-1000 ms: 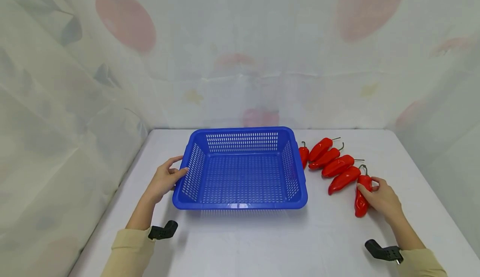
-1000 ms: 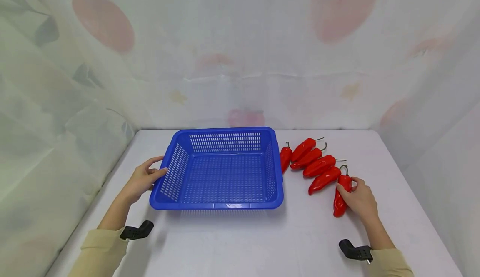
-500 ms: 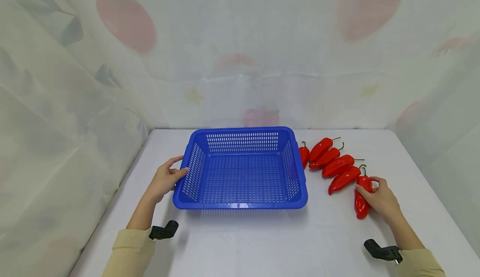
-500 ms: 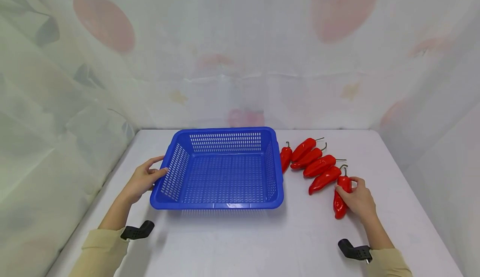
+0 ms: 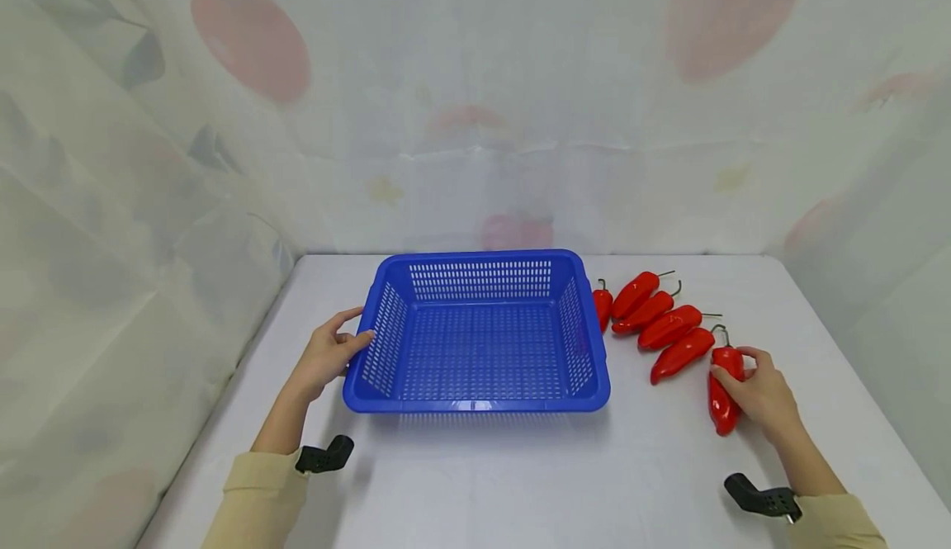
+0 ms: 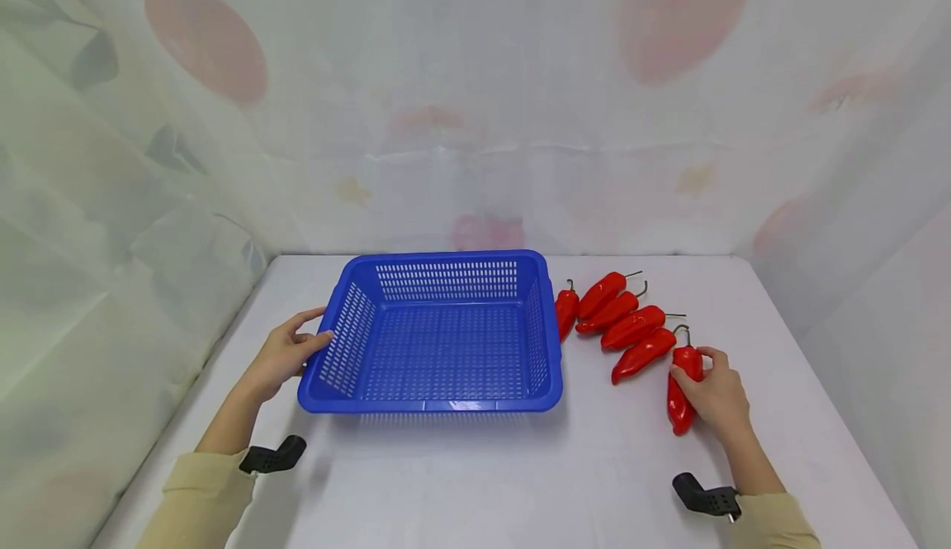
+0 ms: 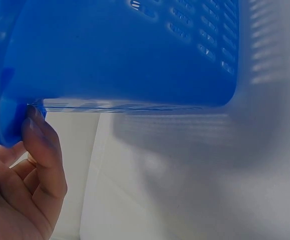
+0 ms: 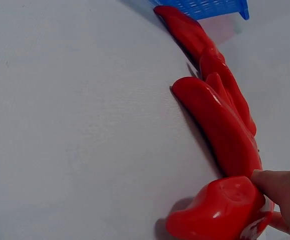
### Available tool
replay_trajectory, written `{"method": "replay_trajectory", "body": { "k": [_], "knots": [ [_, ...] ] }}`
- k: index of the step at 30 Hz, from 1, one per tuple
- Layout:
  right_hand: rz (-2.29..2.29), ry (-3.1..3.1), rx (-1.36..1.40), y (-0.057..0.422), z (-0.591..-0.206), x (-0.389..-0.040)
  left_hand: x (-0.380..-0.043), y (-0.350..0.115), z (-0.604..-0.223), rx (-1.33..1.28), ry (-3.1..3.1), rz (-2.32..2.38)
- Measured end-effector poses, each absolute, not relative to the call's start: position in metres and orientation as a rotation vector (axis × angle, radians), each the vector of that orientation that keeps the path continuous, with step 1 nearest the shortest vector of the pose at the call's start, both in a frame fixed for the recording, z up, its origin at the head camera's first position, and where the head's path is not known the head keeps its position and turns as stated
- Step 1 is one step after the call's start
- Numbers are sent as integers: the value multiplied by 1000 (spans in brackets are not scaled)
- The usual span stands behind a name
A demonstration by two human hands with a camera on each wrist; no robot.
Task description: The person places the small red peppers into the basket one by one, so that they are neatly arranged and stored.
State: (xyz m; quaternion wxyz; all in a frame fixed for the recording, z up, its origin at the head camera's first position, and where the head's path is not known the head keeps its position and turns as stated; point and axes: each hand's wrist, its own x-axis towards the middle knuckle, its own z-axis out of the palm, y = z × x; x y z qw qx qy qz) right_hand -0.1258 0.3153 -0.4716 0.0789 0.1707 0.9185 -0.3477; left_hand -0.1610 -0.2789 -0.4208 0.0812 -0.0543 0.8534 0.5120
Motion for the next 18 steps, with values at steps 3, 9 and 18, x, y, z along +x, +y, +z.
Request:
{"method": "replay_trajectory", "body": {
  "k": [3,9,18],
  "knots": [
    [-1046,2775,517,316,-468,-126,-161,-279,-421,-163,2551,1527],
    [-1064,2829,502,317,-462,-130,-161,-279,-421,-165,2548,1527],
    [-1078,2896,427,322,-469,-143,-162,-279,-422,-173,2524,1558]
  ]
}}
